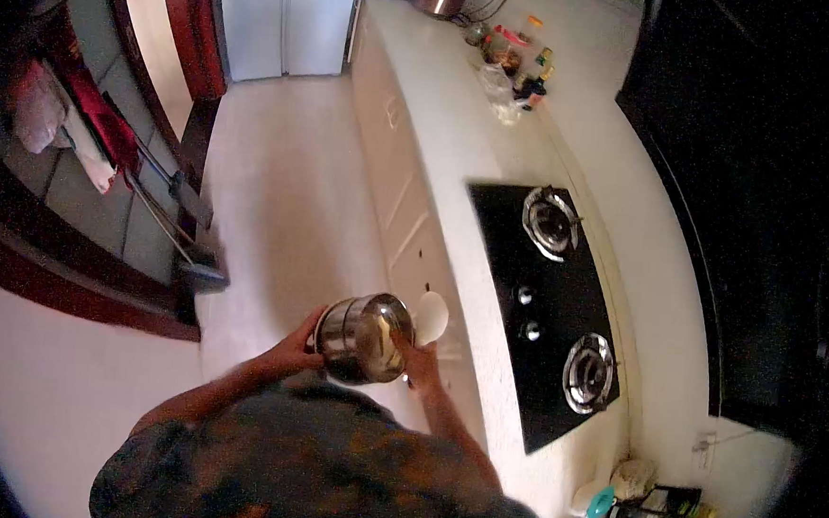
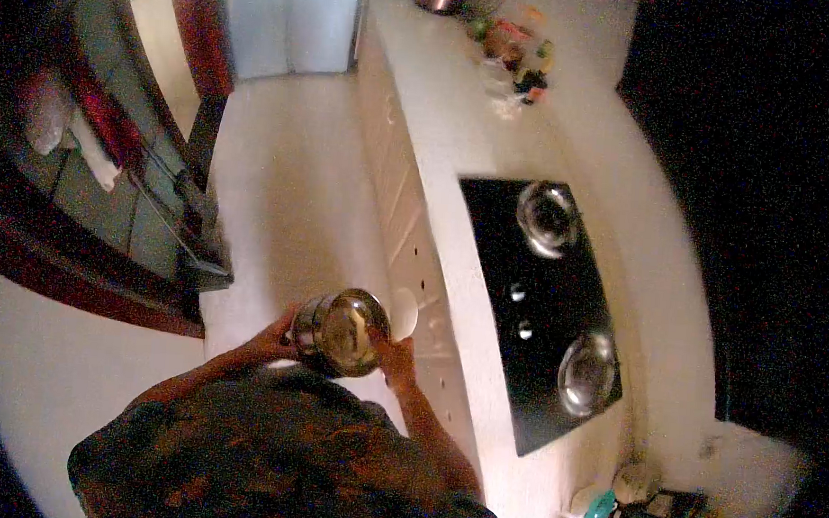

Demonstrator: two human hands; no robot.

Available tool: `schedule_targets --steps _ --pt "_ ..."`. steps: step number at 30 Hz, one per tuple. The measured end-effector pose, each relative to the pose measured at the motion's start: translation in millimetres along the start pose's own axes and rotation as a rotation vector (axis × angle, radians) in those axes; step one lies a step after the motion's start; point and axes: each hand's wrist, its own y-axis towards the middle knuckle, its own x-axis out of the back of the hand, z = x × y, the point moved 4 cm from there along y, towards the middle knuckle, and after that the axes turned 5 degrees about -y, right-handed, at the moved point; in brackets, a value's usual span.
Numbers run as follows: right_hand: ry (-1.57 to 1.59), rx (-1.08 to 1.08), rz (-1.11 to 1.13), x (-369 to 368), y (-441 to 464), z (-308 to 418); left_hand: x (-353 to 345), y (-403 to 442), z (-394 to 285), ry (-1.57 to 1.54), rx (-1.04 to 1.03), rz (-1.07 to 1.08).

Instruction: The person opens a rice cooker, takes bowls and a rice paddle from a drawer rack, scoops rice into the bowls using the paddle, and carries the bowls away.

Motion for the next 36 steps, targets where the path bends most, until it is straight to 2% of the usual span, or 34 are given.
schedule_targets --steps 1,5,8,10,11,14,17,18,19,20,23,25,26,28,30,33,34,36 --pt "-0.002 0.003 -0.004 -10 18 7 18 13 1 -0.013 0.093 -0.007" --pt "0.015 0.004 -0.015 -42 78 23 69 52 -10 -0.095 0.006 0.026" --pt "-0.138 0.011 0.061 -61 142 40 104 87 -32 -0.141 -0.011 -0.007" --pt "-0.423 -0.129 0.097 -72 186 43 137 119 -33 -0.196 -0.027 -0.047" --pt "-0.428 -0.129 0.102 -80 213 48 152 135 -36 -0.215 -0.035 -0.061" --pt "-0.247 -0.064 0.228 -113 284 63 191 179 -71 -0.222 -0.202 -0.174" --pt "-0.318 0.028 0.36 -153 355 99 216 206 -141 -0.222 -0.172 -0.279" --pt "-0.49 0.022 0.361 -167 371 118 231 218 -147 -0.269 -0.204 -0.404" --pt "-0.488 0.028 0.367 -177 404 117 248 233 -158 -0.266 -0.209 -0.409" --pt "-0.59 0.229 0.435 -188 436 109 262 243 -169 -0.246 -0.246 -0.433" --pt "-0.667 0.196 0.564 -227 490 131 305 273 -184 -0.261 -0.276 -0.499" --pt "-0.499 0.044 0.542 -248 522 152 328 294 -213 -0.311 -0.274 -0.507" --pt "-0.499 0.042 0.541 -255 543 151 336 307 -232 -0.356 -0.275 -0.501" --pt "-0.66 0.179 0.515 -271 591 149 371 344 -258 -0.334 -0.255 -0.479" --pt "-0.611 0.085 0.436 -279 637 144 407 376 -278 -0.296 -0.191 -0.427" --pt "-0.54 0.034 0.345 -288 685 173 456 424 -314 -0.252 -0.153 -0.353" --pt "-0.524 0.009 0.232 -290 701 180 469 444 -329 -0.212 -0.172 -0.288" --pt "-0.544 -0.26 0.066 -287 729 208 495 484 -359 -0.171 -0.184 -0.218"
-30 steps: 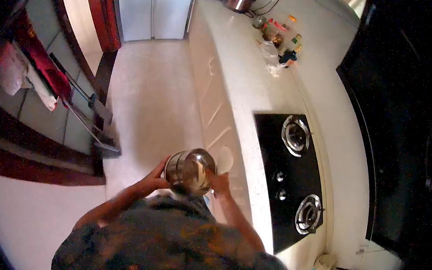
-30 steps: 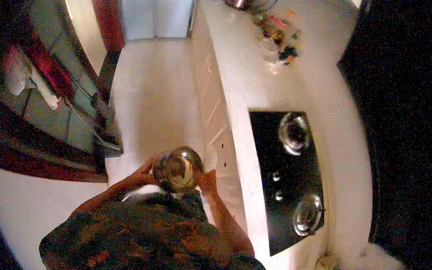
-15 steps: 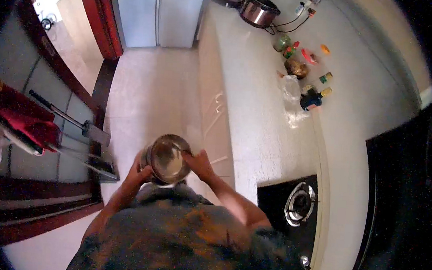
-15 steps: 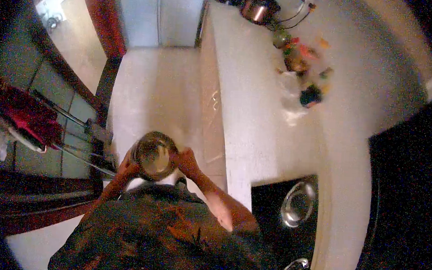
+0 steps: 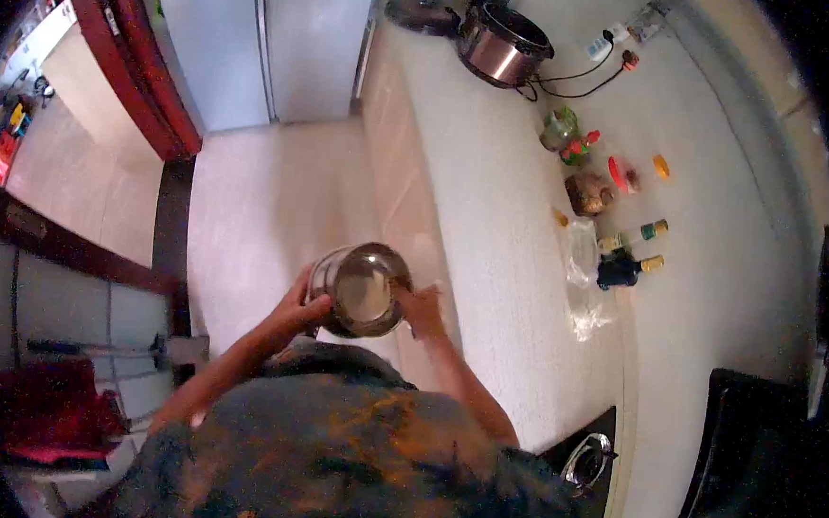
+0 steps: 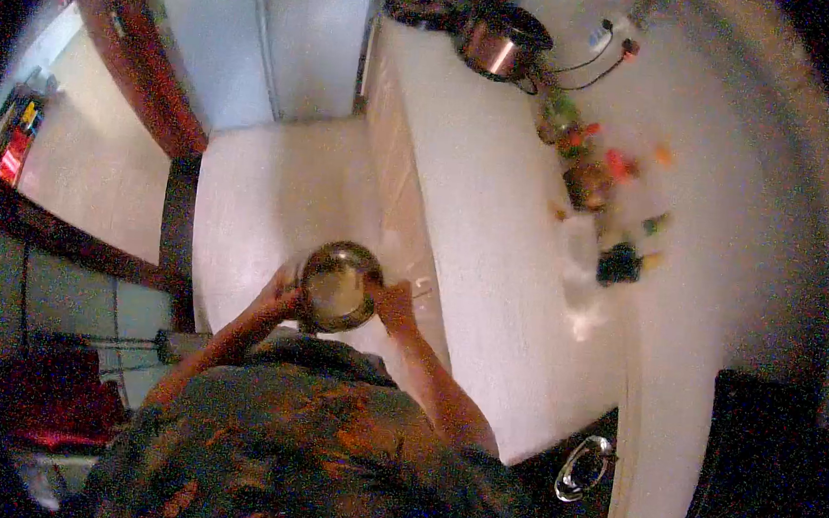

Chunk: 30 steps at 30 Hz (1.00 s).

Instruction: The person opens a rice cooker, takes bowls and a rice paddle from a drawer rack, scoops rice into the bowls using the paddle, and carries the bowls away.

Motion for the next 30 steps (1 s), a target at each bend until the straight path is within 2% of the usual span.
schedule_targets --steps 1,3,4,6,7,9,11,12,13,14,15,17,19,20,22,24,27,30 --pt "0.001 -0.006 -0.006 5 16 12 4 26 -11 0.042 0.041 0.037" --pt "0.178 0.362 -0.234 23 39 38 3 70 -37 0.082 0.097 0.083" --pt "0.184 0.351 -0.245 30 46 51 -5 90 -61 0.114 0.141 0.161" --pt "0.264 0.139 -0.256 52 61 75 -9 139 -78 0.147 0.187 0.249" --pt "0.389 0.26 -0.264 60 85 78 -7 170 -71 0.104 0.174 0.305" --pt "0.338 0.382 -0.35 84 118 90 1 238 -56 0.054 0.162 0.356" --pt "0.362 0.392 -0.425 106 161 86 3 299 -42 0.103 0.133 0.392" --pt "0.421 0.472 -0.412 113 172 99 1 319 -41 0.094 0.137 0.368" --pt "0.489 0.567 -0.392 121 188 119 -7 343 -49 0.039 0.12 0.433" --pt "0.54 0.436 -0.412 131 210 124 -12 366 -61 -0.01 0.102 0.5" --pt "0.556 0.44 -0.42 143 228 118 -14 385 -69 -0.006 0.105 0.482" --pt "0.575 0.451 -0.421 163 261 125 -21 414 -72 0.03 0.295 0.465" --pt "0.32 0.206 -0.565 179 274 130 -21 444 -67 -0.04 0.324 0.442" --pt "0.382 0.163 -0.502 185 290 137 -10 478 -57 0.232 0.025 0.566" --pt "0.441 0.136 -0.546 192 311 142 -23 498 -75 0.492 -0.274 0.704" --pt "0.491 0.153 -0.581 195 296 125 -34 479 -65 -0.076 0.287 0.579" --pt "0.352 0.125 -0.612 197 294 115 -42 481 -66 -0.149 0.398 0.657" --pt "0.278 -0.072 -0.689 197 300 118 -40 513 -75 -0.075 0.503 0.747"
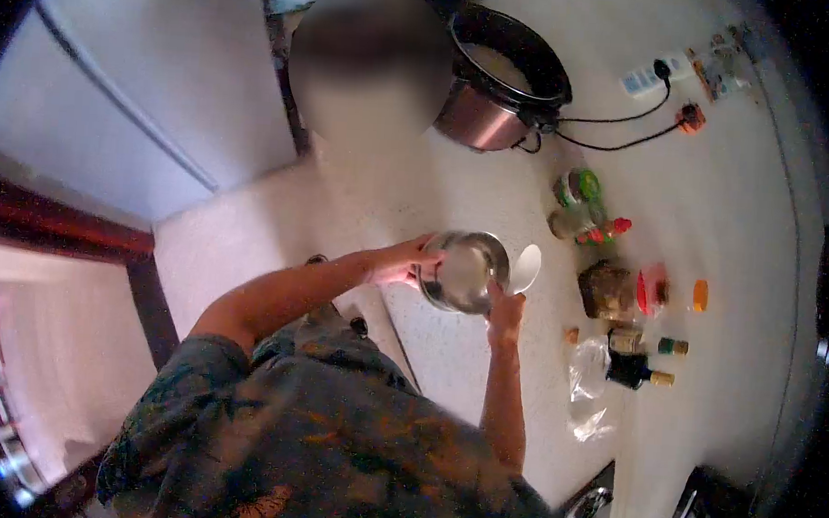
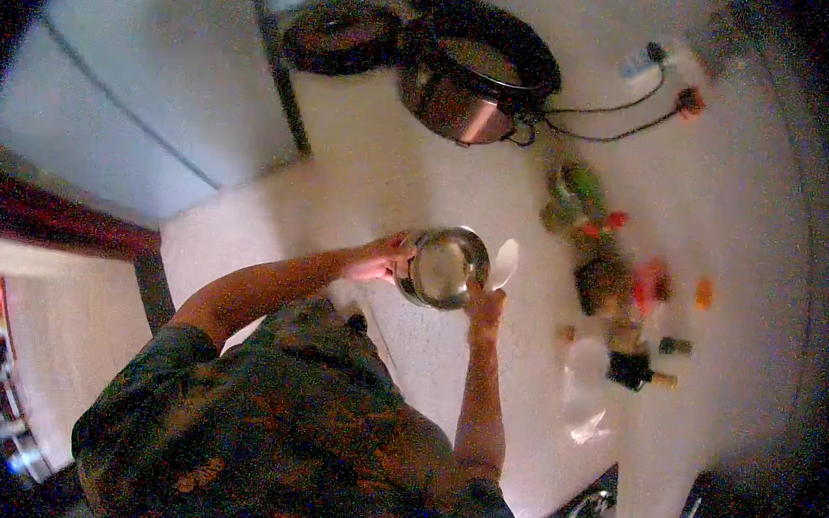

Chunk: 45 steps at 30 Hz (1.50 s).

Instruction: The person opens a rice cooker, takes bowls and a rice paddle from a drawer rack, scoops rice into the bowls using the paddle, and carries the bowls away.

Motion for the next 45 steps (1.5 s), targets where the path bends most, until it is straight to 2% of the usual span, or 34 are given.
schedule_targets --steps 3,4,6,8,10,11,12,13,15,17,19,20,21,22,24,27,31,33,35,37,39,40,42,44,45 --pt "0.127 -0.094 -0.078 -2 -16 -1 -4 -7 -15 0.02 0.121 -0.05" --pt "0.051 -0.099 -0.111 -3 -12 0 2 -5 -29 0.031 0.15 -0.018" --pt "-0.019 -0.134 -0.177 -10 -16 9 13 -1 -52 0.246 0.291 0.106" --pt "0.06 0.076 -0.343 -13 -22 38 22 9 -68 0.34 0.327 0.108" --pt "0.007 -0.026 -0.371 -15 -23 37 36 16 -71 0.431 0.355 0.123" --pt "-0.041 -0.093 -0.357 -12 -21 32 49 22 -70 0.459 0.31 0.101" --pt "-0.154 -0.002 -0.407 -9 -19 25 59 27 -72 0.489 0.265 0.077" --pt "-0.151 -0.032 -0.431 -11 -27 37 64 28 -73 0.49 0.292 0.105" --pt "0.143 -0.11 -0.411 -11 -47 62 75 28 -81 0.515 0.125 0.041" --pt "0.144 -0.156 -0.435 -11 -55 80 78 24 -95 0.524 0.115 0.094" --pt "0.185 0.011 -0.552 -13 -60 92 69 14 -113 0.531 0.095 0.138" --pt "0.099 0.007 -0.516 -12 -55 83 59 6 -127 0.477 0.089 0.16" --pt "0.098 0.015 -0.528 -15 -60 91 50 -3 -133 0.425 0.078 0.181" --pt "0.117 0.077 -0.444 -25 -65 115 42 -8 -136 0.427 0.08 0.186" --pt "0.119 0.121 -0.334 -34 -54 126 26 -8 -143 0.133 0.07 0.193" --pt "0.154 0.179 -0.279 -50 -44 153 15 -14 -159 0.163 0.105 0.215" --pt "0.066 0.146 -0.116 -63 -31 180 37 -7 -163 0.172 0.017 0.071" --pt "-0.184 0.135 -0.035 -66 -29 190 46 -5 -161 0.207 0.003 0.031" --pt "0.19 0.392 0.046 -62 -23 172 49 -19 -166 0.239 0.001 -0.017" --pt "-0.17 0.409 0.102 -50 -27 194 42 -46 -183 0.07 -0.049 -0.06" --pt "-0.067 0.353 0.175 -33 -33 203 70 -56 -182 0.072 -0.038 -0.109" --pt "0.036 0.289 0.237 -28 -35 209 78 -64 -193 0.296 -0.2 -0.048" --pt "0.125 0.337 0.196 -19 -35 230 87 -78 -207 0.516 -0.361 0.019" --pt "0.211 0.384 0.146 -14 -36 262 94 -86 -228 0.368 -0.259 -0.132" --pt "-0.02 0.358 0.001 -13 -35 281 99 -87 -239 0.316 -0.226 -0.179"
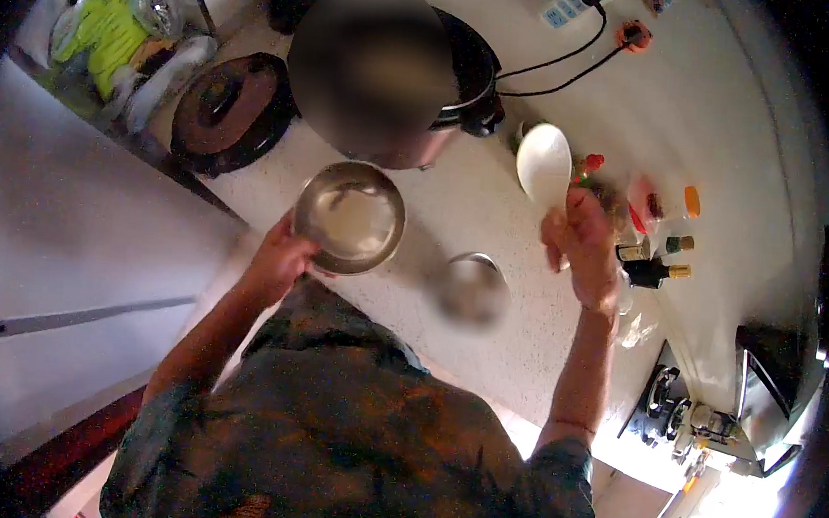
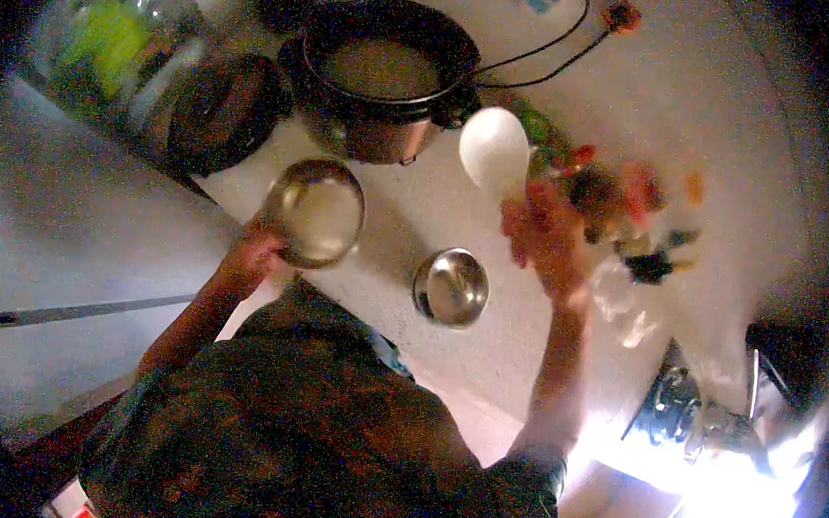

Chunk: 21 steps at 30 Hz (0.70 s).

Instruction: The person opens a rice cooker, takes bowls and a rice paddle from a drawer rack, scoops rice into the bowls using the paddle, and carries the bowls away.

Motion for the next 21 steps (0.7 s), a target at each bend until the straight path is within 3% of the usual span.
schedule_targets --steps 1,2,3,5,6,9,11,12,14,17,21 --pt "-0.252 -0.032 -0.102 1 9 10 6 6 -8 0.053 -0.029 0.042" --pt "-0.256 -0.039 -0.109 -1 22 11 13 11 -13 0.077 -0.041 0.069" --pt "-0.374 0.1 -0.154 -1 39 16 20 16 -18 0.101 -0.053 0.097" --pt "-0.473 0.292 -0.179 -9 65 32 41 28 -24 0.303 -0.112 -0.061" --pt "-0.452 0.345 -0.161 -16 78 43 50 33 -29 0.295 -0.111 -0.046" --pt "-0.827 0.616 -0.091 -44 126 72 73 43 -50 0.452 -0.326 0.065" --pt "-0.899 0.857 -0.097 -70 151 78 100 54 -35 -0.099 0.065 -0.07" --pt "-0.925 0.933 -0.099 -83 162 81 107 59 -38 -0.106 0.074 -0.06" --pt "-1.4 0.445 0.098 -104 193 64 116 67 -39 -0.338 0.174 -0.019" --pt "-1.457 0.323 0.307 -118 233 32 131 75 -35 -0.267 0.165 -0.101" --pt "-1.518 0.206 0.398 -134 258 23 140 83 -34 -0.186 0.225 -0.095"
